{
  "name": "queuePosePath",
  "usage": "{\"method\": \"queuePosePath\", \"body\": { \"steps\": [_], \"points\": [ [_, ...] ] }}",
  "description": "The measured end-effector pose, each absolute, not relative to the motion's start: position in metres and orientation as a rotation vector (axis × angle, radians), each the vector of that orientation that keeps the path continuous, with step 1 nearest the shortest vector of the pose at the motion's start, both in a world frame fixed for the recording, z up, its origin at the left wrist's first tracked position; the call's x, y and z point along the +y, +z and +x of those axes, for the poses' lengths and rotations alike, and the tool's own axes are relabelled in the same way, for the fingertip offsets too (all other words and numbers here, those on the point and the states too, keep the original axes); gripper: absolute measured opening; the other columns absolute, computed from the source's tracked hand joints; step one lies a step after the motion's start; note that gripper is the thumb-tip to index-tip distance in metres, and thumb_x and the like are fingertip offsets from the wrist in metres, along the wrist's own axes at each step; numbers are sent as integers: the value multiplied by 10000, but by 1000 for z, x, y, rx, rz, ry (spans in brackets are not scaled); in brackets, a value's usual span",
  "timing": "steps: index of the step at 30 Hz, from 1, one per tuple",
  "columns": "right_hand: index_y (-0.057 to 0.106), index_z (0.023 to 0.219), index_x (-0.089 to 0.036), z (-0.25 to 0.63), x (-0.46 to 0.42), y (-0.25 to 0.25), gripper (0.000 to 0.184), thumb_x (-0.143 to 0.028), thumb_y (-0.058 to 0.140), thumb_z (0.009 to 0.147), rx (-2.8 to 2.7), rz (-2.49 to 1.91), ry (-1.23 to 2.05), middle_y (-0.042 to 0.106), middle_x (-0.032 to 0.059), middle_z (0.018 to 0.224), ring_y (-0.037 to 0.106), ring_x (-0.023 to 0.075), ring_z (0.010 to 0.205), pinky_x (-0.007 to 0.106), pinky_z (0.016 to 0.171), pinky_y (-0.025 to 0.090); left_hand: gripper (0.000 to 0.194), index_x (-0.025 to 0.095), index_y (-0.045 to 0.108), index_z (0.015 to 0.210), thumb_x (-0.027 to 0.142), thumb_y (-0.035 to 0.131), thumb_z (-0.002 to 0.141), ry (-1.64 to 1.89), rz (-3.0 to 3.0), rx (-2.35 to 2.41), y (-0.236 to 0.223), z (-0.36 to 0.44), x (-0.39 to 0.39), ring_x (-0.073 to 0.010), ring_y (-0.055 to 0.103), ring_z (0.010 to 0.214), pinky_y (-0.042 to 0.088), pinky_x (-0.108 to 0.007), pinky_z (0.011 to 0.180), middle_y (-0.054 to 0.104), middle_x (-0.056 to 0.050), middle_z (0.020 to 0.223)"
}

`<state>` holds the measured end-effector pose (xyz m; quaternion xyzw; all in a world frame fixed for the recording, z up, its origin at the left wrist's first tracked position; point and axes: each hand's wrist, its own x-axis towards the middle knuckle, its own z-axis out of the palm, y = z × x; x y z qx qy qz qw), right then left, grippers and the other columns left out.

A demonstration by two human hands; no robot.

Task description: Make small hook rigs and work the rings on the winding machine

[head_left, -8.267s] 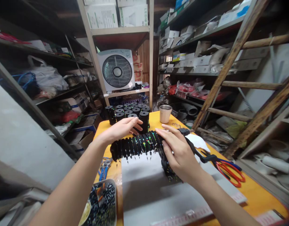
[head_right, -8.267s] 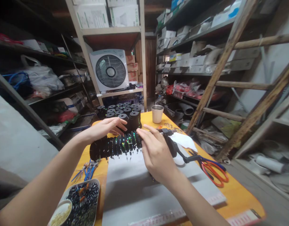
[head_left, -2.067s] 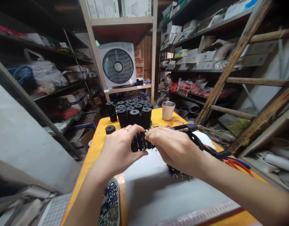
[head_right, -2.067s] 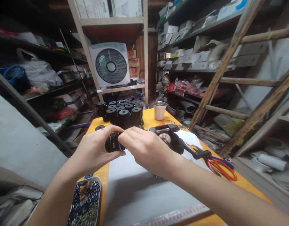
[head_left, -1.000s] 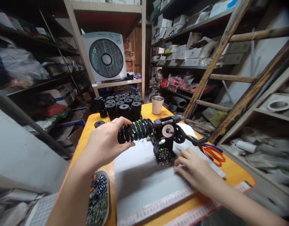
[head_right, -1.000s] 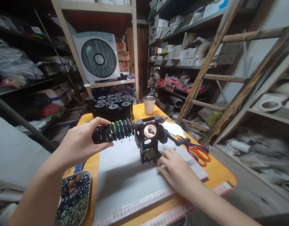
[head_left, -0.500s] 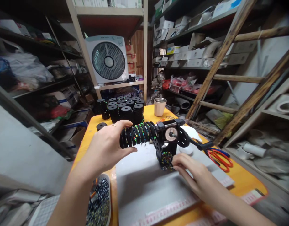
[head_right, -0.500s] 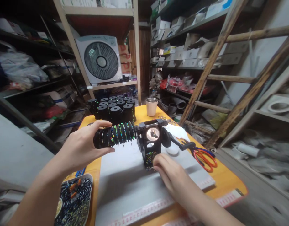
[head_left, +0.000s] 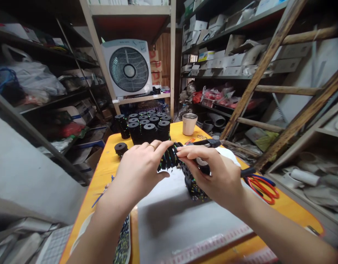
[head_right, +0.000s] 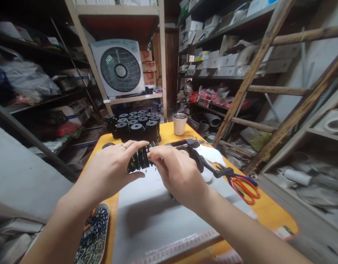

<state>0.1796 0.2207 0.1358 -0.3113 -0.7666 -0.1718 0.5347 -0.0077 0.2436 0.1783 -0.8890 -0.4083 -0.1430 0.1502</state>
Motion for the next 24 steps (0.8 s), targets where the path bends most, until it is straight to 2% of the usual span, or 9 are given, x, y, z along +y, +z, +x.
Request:
{"method": "queuePosePath", "body": {
  "steps": [4,10,14,20,24],
  "points": [
    [469,1004,-164,179,222,134,300,-24,633,795,-1828,-739,-392,674,30,938,664,153,857,289,783,534,563,278,423,1310,377,637,799,-420,-2555,-1225,176,-9,246,-218,600,980,452,-363,732,594,49,1185],
    [471,992,-158,180,224,133,257,-44,618,814,-1860,-763,-454,671,35,940,661,148,867,283,791,535,553,284,428,1296,389,637,795,-433,-2557,-1192,176,-12,248,-204,600,978,446,-351,732,601,61,1155],
    [466,963,-169,181,223,132,256,-4,587,808,-1903,-718,-395,675,51,965,658,164,900,303,797,541,570,272,409,1298,372,644,789,-477,-2546,-1142,173,-14,248,-193,599,946,441,-340,711,567,59,1222],
    [460,964,-164,184,223,128,297,31,589,781,-1904,-674,-404,678,64,979,659,142,915,260,810,549,434,297,453,1247,324,584,834,-475,-2601,-1109,172,-17,248,-182,596,928,446,-323,712,554,64,1234],
    [453,985,-153,186,224,123,303,45,560,781,-1950,-616,-352,665,97,1001,642,170,998,306,868,552,425,312,472,1234,300,585,825,-503,-2607,-1103,171,-18,248,-181,599,915,451,-310,715,554,62,1230]
  ]
}}
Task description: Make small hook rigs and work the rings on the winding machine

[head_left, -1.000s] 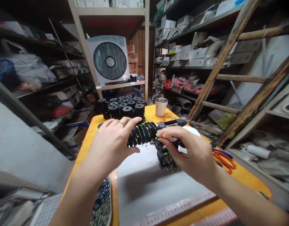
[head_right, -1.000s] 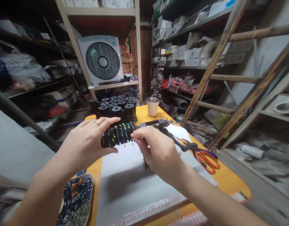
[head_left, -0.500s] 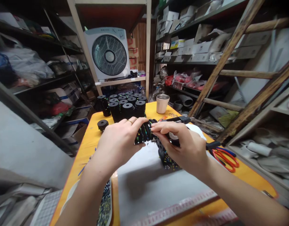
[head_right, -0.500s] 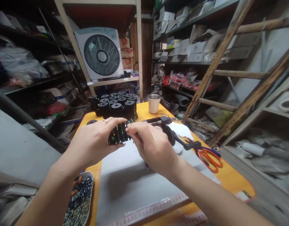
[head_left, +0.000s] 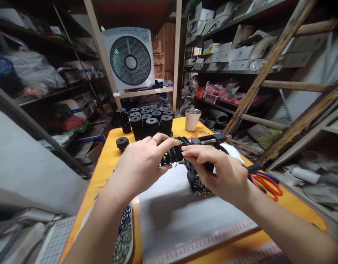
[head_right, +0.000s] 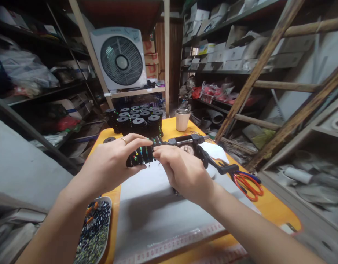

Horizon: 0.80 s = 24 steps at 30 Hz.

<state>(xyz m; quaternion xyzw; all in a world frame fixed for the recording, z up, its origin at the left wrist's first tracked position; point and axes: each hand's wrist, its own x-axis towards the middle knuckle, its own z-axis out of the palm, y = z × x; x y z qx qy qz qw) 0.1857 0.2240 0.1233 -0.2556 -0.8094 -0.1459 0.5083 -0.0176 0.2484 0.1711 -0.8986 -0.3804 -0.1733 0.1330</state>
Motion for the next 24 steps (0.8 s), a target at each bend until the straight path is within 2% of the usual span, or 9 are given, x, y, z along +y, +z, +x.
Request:
{"method": "queuePosePath", "body": {
  "steps": [4,8,11,18,21,24],
  "points": [
    [444,973,-131,187,226,120,340,103,542,746,-1987,-549,-315,652,134,997,620,206,1054,370,899,549,418,330,485,1220,302,595,818,-497,-2614,-1099,172,-18,249,-179,604,892,453,-310,712,560,65,1211],
    [435,979,-142,189,226,119,333,92,520,759,-2040,-522,-363,641,138,1023,602,225,1087,404,885,553,441,305,470,1239,319,603,819,-512,-2630,-1113,173,-18,249,-191,601,931,456,-313,752,568,42,1197],
    [443,934,-154,192,226,116,259,56,499,794,-2091,-554,-352,641,128,1044,577,219,1132,407,904,544,499,259,451,1259,319,633,799,-530,-2642,-1131,173,-18,249,-202,597,965,445,-309,760,585,13,1167],
    [473,849,-168,195,232,107,195,1,558,801,-2123,-578,-415,664,102,1030,566,215,1157,378,924,539,459,226,474,1203,336,640,790,-541,-2656,-1129,174,-19,251,-194,604,913,439,-315,706,603,14,1081],
    [509,896,-160,196,232,104,193,-4,573,802,-2113,-578,-494,668,99,1019,559,231,1166,378,915,543,446,236,474,1198,338,631,793,-545,-2675,-1135,174,-18,252,-191,603,922,447,-317,717,599,25,1080],
    [534,1032,-110,194,229,109,295,36,578,778,-2112,-502,-475,654,134,1038,542,265,1179,414,918,530,435,242,475,1191,326,622,790,-552,-2677,-1150,175,-18,252,-192,604,934,450,-316,725,598,30,1078]
  ]
}}
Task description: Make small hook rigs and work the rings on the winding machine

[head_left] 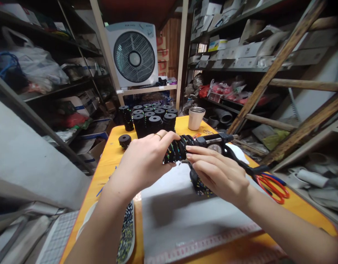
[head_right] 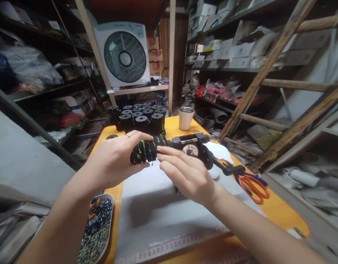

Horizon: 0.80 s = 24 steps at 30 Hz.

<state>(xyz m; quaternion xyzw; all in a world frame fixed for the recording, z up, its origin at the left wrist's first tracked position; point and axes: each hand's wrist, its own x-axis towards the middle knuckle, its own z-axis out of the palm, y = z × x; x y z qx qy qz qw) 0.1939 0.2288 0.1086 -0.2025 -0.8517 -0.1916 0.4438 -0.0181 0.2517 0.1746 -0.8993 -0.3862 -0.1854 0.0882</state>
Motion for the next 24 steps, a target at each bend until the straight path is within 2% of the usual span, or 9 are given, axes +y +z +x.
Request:
{"method": "queuePosePath", "body": {
  "steps": [3,6,9,15,24],
  "points": [
    [562,1011,-132,190,225,121,297,9,631,759,-1988,-595,-344,641,106,1018,573,242,1077,419,889,508,434,247,475,1198,338,613,797,-543,-2676,-1171,175,-18,252,-191,603,937,448,-315,718,598,31,1086],
    [577,830,-165,187,225,133,110,-128,674,793,-1861,-839,-228,599,61,866,546,186,868,359,755,464,451,256,473,1208,348,624,793,-539,-2667,-1169,175,-18,251,-193,601,951,442,-319,721,596,37,1102],
    [569,770,-166,189,229,139,114,-213,641,844,-1913,-957,-15,562,36,770,497,150,755,298,646,401,462,260,476,1208,352,637,785,-541,-2652,-1172,174,-17,251,-197,605,931,438,-325,705,603,41,1083],
    [587,765,-160,194,230,143,141,-259,646,847,-1959,-1001,187,588,16,785,513,121,747,270,677,400,453,260,478,1199,375,635,790,-519,-2650,-1174,174,-18,251,-200,607,920,437,-331,694,602,41,1090],
    [574,747,-148,190,231,143,125,-196,645,838,-1951,-983,85,579,25,759,514,123,731,272,676,395,437,263,476,1187,353,633,790,-512,-2619,-1163,174,-16,251,-201,609,913,436,-335,677,602,49,1097]
  ]
}}
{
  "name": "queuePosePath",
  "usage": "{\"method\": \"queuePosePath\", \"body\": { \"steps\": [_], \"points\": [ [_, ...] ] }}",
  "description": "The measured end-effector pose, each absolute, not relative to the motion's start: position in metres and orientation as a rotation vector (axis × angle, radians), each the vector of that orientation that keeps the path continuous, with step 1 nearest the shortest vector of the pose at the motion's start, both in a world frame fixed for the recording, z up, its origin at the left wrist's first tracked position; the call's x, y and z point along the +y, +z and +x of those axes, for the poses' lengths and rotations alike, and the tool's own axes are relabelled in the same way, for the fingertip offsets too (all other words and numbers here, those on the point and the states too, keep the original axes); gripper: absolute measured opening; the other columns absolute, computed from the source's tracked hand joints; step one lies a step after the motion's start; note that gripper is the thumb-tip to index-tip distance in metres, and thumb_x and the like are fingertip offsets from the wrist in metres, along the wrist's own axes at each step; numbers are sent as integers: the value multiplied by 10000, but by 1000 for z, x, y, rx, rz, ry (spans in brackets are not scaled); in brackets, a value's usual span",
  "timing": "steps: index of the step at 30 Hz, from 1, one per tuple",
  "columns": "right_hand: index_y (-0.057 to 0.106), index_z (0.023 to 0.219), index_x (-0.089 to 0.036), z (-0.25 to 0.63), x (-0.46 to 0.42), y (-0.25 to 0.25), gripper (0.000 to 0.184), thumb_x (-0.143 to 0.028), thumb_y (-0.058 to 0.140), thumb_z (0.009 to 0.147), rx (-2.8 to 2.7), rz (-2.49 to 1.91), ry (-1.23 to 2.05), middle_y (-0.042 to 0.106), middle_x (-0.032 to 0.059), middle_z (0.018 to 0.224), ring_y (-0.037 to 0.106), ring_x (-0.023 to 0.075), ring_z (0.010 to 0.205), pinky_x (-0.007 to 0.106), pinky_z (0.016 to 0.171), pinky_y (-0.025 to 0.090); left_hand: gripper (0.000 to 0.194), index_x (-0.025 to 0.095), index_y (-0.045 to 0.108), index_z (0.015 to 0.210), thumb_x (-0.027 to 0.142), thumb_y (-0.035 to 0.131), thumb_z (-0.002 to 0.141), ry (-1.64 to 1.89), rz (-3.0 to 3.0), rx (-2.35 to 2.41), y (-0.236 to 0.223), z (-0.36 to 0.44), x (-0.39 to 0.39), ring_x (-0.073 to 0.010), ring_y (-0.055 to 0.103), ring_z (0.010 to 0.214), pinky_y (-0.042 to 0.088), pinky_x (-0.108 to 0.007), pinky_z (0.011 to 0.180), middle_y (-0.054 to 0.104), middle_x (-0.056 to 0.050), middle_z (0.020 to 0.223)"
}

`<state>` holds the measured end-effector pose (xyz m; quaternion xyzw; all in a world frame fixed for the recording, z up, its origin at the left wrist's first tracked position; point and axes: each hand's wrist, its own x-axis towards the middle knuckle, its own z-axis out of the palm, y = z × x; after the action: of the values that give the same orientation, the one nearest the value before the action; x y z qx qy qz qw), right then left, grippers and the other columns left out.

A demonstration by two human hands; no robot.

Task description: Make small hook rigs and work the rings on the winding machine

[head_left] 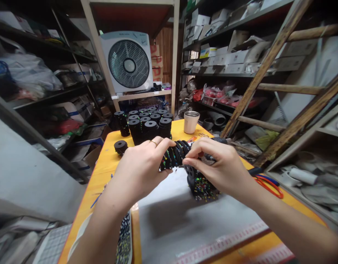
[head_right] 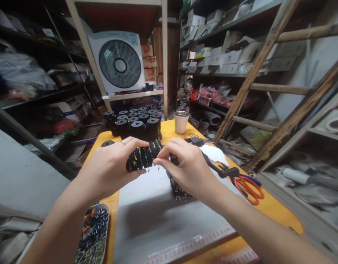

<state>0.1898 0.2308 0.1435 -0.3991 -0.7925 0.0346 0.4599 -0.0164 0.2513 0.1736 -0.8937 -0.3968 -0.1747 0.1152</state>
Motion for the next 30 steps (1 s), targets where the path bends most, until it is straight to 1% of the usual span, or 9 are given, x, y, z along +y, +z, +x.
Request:
{"method": "queuePosePath", "body": {
  "steps": [5,8,13,16,19,21,23,26,30],
  "points": [
    [569,750,-137,186,233,140,115,-164,650,826,-1954,-963,-38,567,32,753,513,128,736,279,690,399,430,267,470,1185,356,627,795,-520,-2630,-1144,174,-18,251,-198,607,921,431,-325,676,605,50,1083],
    [574,764,-138,190,230,139,109,-181,649,831,-1958,-916,-74,572,36,760,514,132,744,275,681,403,431,269,470,1184,373,625,796,-526,-2640,-1145,174,-19,252,-194,608,920,433,-321,685,608,51,1077],
    [596,868,-180,219,199,134,30,-210,596,876,-1795,-1053,188,605,7,806,548,97,705,224,607,418,437,282,468,1197,365,614,793,-521,-2662,-1178,175,-18,252,-188,609,932,440,-315,710,617,55,1095],
    [621,887,-210,244,174,119,47,-229,577,887,-2084,-1179,366,607,-16,784,544,80,666,212,592,415,458,307,454,1215,395,602,790,-506,-2695,-1226,178,-18,252,-190,610,938,444,-319,720,621,60,1102],
    [619,904,-197,268,161,91,164,-273,478,940,-2247,-1422,432,618,22,870,580,127,794,262,705,443,466,330,459,1208,432,605,777,-461,-2715,-1310,182,-18,254,-197,615,909,434,-317,696,628,61,1110],
    [604,866,-178,280,160,70,229,-286,425,957,-2215,-1607,412,604,46,869,577,159,804,306,717,441,474,340,465,1200,451,615,764,-442,-2737,-1355,186,-17,254,-196,615,883,423,-308,683,635,58,1083],
    [591,875,-173,286,163,52,239,-288,401,964,-2179,-1682,396,589,60,914,573,178,846,339,760,441,487,354,464,1194,465,628,749,-434,-2765,-1394,189,-17,256,-185,610,858,417,-295,679,635,62,1043],
    [581,882,-171,282,167,38,211,-262,409,962,-2130,-1636,390,567,64,933,562,175,864,344,782,443,501,383,458,1183,478,647,729,-413,-2804,-1454,193,-17,258,-165,598,855,416,-273,689,631,81,1000],
    [579,940,-187,257,171,52,97,-174,484,929,-2036,-1340,305,571,43,915,557,128,829,267,718,450,511,389,453,1190,487,649,728,-402,-2838,-1473,193,-18,261,-153,589,849,416,-266,694,628,87,992]
  ]
}}
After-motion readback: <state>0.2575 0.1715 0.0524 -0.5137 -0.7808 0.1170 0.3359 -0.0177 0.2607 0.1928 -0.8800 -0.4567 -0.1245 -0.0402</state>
